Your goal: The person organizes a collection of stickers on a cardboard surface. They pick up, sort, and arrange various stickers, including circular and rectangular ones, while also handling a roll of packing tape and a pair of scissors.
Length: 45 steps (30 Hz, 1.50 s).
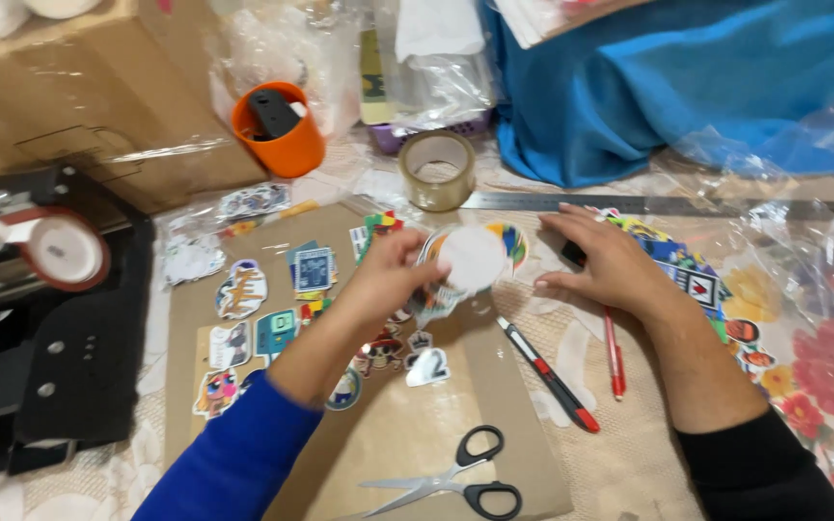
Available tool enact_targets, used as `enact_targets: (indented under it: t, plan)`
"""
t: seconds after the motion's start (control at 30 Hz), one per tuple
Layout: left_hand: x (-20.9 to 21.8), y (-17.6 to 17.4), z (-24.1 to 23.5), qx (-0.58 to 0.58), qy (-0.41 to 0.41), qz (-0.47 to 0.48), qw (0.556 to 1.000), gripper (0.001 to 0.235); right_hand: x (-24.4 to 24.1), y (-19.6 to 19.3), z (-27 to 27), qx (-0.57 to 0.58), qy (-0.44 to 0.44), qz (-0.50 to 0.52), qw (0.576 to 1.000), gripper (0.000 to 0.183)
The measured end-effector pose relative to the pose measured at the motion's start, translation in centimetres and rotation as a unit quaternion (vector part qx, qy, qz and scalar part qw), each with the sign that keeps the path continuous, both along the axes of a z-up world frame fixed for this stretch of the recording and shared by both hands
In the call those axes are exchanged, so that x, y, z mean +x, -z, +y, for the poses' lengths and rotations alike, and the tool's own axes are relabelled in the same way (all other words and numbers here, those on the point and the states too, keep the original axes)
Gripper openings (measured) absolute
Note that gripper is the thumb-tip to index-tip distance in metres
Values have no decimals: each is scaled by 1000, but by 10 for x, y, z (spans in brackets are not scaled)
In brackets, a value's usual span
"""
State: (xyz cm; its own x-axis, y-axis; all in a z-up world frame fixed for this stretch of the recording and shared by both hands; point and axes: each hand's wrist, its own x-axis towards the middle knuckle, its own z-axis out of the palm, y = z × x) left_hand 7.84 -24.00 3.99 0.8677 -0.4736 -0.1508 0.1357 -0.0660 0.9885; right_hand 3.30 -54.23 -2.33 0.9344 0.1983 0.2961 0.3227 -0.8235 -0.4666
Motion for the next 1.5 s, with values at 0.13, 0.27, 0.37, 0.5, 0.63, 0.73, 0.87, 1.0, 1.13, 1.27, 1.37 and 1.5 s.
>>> enact_targets:
  t: [0.13, 0.27, 0.37, 0.5, 0.63, 0.73, 0.87, 1.0, 1.13, 1.27, 1.37, 1.5]
  plan:
    - [-46, 4, 80, -74, -12, 76, 994, 38, -2, -1, 16, 24, -46, -41, 998, 50]
    - [-74, 27, 144, -131, 27, 106, 985, 38, -21, -42, 92, 176, 5, 36, 984, 26]
    - [-96, 38, 175, -143, 27, 117, 982, 36, -54, -48, 173, 334, 37, 255, 907, 30]
    - [-106, 39, 207, -156, 41, 107, 981, 44, -67, -32, 241, 442, -51, 365, 818, 15]
    - [-113, 54, 242, -172, 26, 122, 977, 41, -65, -33, 269, 461, 11, 409, 787, 22]
    - [-115, 67, 265, -174, 9, 136, 975, 38, -63, -34, 286, 470, 62, 381, 794, 21]
    - [-114, 78, 278, -188, -30, 142, 971, 40, -60, -45, 306, 425, 75, 313, 846, 20]
    - [-114, 64, 282, -173, -70, 160, 969, 60, -47, -46, 311, 415, 36, 221, 882, 21]
    - [-116, 40, 281, -203, -45, 99, 973, 73, -53, -47, 323, 341, 29, 214, 915, 7]
    - [-127, 43, 278, -162, -14, 81, 983, 68, -80, -30, 327, 350, 79, 298, 885, 27]
    - [-131, 37, 273, -109, 10, 79, 991, 64, -93, -16, 322, 340, 85, 299, 888, 37]
    - [-136, 37, 268, -84, 48, 59, 994, 63, -94, -15, 318, 390, 93, 290, 869, 29]
